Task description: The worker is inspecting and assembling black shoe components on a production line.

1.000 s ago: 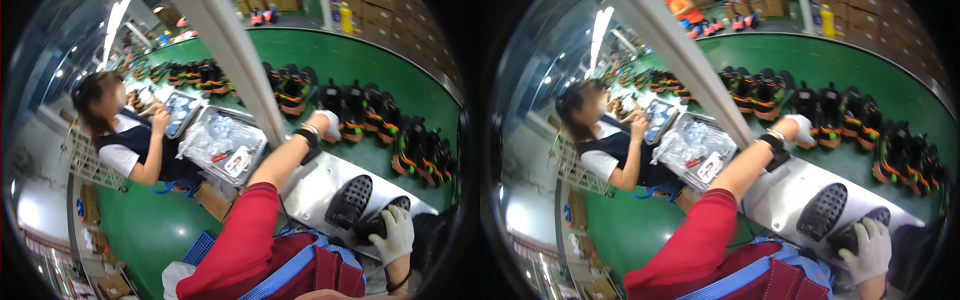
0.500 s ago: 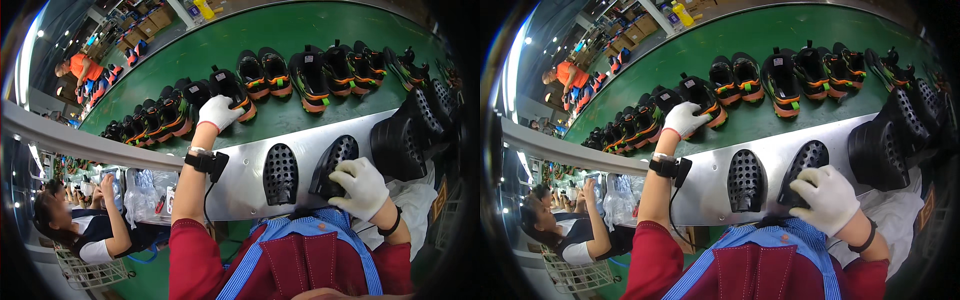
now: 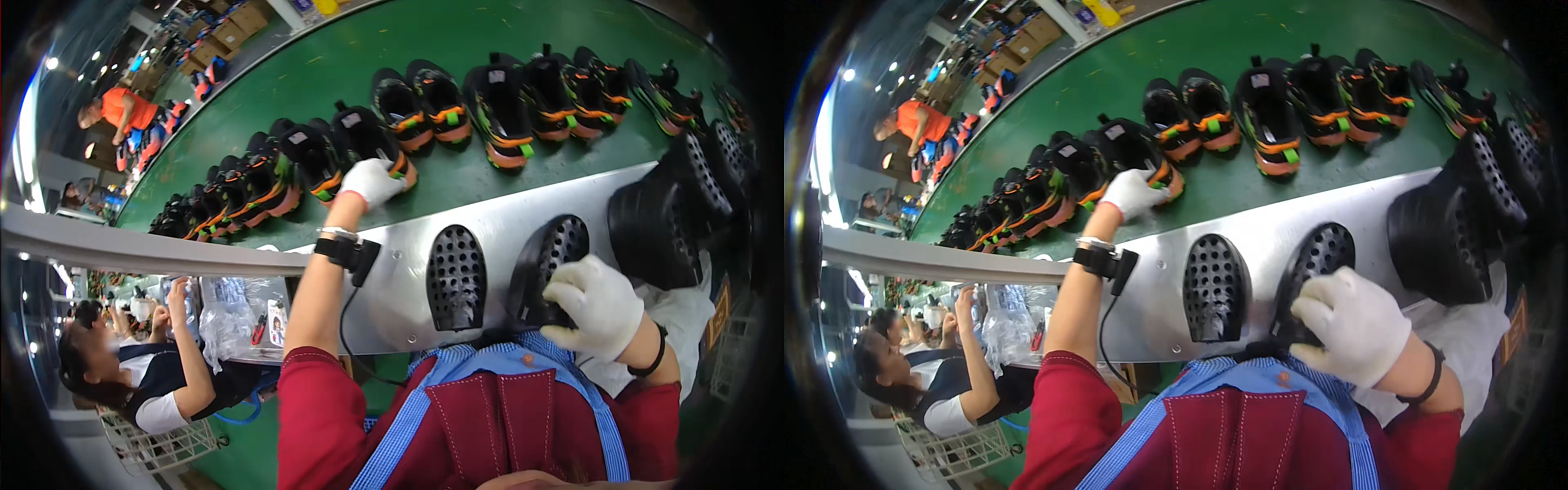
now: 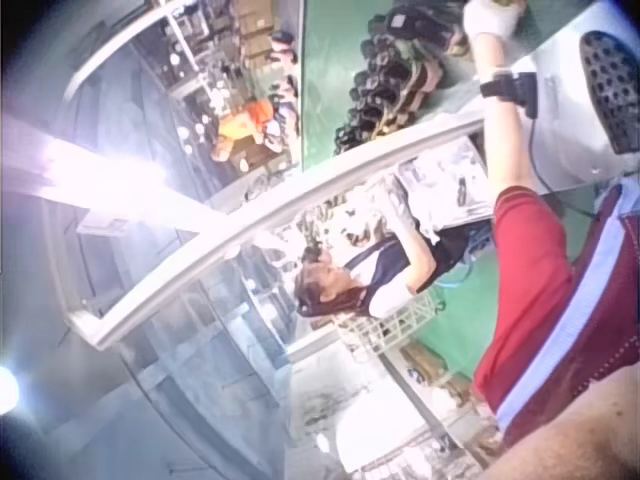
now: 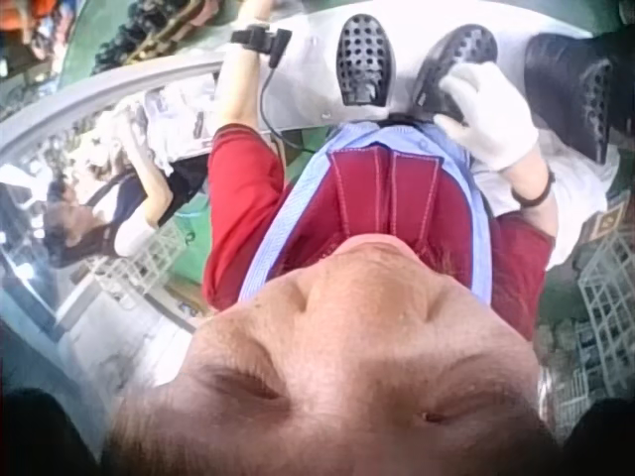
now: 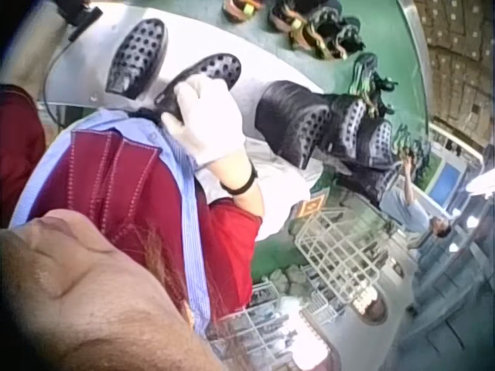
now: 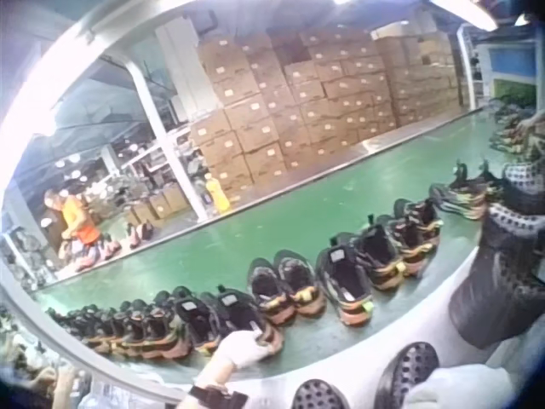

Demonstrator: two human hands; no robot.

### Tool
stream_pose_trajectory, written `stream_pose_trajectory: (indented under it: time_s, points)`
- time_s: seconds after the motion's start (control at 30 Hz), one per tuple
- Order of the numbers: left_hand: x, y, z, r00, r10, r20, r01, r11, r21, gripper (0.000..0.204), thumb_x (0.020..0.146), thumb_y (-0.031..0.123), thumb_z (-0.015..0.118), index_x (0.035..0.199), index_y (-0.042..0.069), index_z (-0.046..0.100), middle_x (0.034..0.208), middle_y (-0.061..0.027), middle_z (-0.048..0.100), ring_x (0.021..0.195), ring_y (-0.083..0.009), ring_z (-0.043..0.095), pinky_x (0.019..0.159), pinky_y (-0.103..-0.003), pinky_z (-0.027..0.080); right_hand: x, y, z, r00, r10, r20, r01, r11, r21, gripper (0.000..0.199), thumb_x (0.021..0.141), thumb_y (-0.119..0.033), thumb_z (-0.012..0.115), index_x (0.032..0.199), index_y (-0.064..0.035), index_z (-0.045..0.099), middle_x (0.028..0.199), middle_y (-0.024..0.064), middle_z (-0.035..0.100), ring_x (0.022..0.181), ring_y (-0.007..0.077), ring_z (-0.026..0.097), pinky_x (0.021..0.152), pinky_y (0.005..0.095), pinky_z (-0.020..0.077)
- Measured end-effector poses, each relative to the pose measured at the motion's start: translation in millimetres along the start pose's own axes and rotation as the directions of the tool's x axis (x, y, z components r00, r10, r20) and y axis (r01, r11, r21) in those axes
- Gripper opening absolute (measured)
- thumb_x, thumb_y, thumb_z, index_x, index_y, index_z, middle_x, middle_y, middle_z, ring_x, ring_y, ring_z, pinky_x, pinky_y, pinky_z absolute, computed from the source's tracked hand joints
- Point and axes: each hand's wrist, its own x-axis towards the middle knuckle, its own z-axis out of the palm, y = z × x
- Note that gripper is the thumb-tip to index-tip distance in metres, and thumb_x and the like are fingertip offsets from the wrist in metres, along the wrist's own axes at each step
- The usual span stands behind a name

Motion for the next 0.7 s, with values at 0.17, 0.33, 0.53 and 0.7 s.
stream_pose_trajectory:
  time_s: [0.17,0.33,0.53,0.7]
  points:
    - [7,-4,-18,0.972,-0.086,0.22,0.083,0.996,0.021,0.058,0.07,0.05,0.071,0.102,0.002,0.069,0.091,-0.019,0.07,0.084,-0.0304,0.068,0.081,-0.036,0.052,-5,-3,-16,0.996,0.044,-0.082,-0.043,0.999,0.021,0.042,0.058,-0.02,0.081,0.094,-0.0084,0.063,0.094,0.0074,0.062,0.082,0.0291,0.059,0.07,0.0372,0.051]
    - [17,-1,-26,0.939,-0.161,0.304,0.167,0.986,0.007,0.058,0.068,0.048,0.073,0.101,0.0,0.07,0.094,-0.017,0.071,0.083,-0.0285,0.067,0.078,-0.036,0.053,-4,-2,-38,0.978,0.042,-0.206,-0.042,0.999,0.006,0.043,0.057,-0.017,0.082,0.095,-0.0081,0.062,0.096,0.0089,0.062,0.085,0.0303,0.06,0.073,0.0373,0.051]
    - [-11,0,-43,0.998,0.053,-0.021,-0.05,0.991,0.123,0.056,0.078,0.057,0.062,0.104,0.008,0.072,0.105,-0.0169,0.07,0.098,-0.0332,0.067,0.086,-0.043,0.052,6,11,-29,0.971,-0.067,-0.23,0.062,0.998,-0.028,0.047,0.052,-0.014,0.081,0.093,-0.0068,0.059,0.094,0.0123,0.06,0.085,0.0335,0.059,0.074,0.0407,0.0497]
    - [23,8,-31,0.99,0.064,-0.129,-0.023,0.956,0.293,0.022,0.082,0.016,0.061,0.098,0.006,0.073,0.1,-0.0207,0.069,0.093,-0.0361,0.068,0.08,-0.042,0.056,-10,8,-3,0.987,-0.033,-0.159,0.028,0.999,-0.033,0.05,0.047,-0.012,0.079,0.092,-0.0078,0.057,0.092,0.0122,0.059,0.082,0.0334,0.057,0.069,0.0415,0.0482]
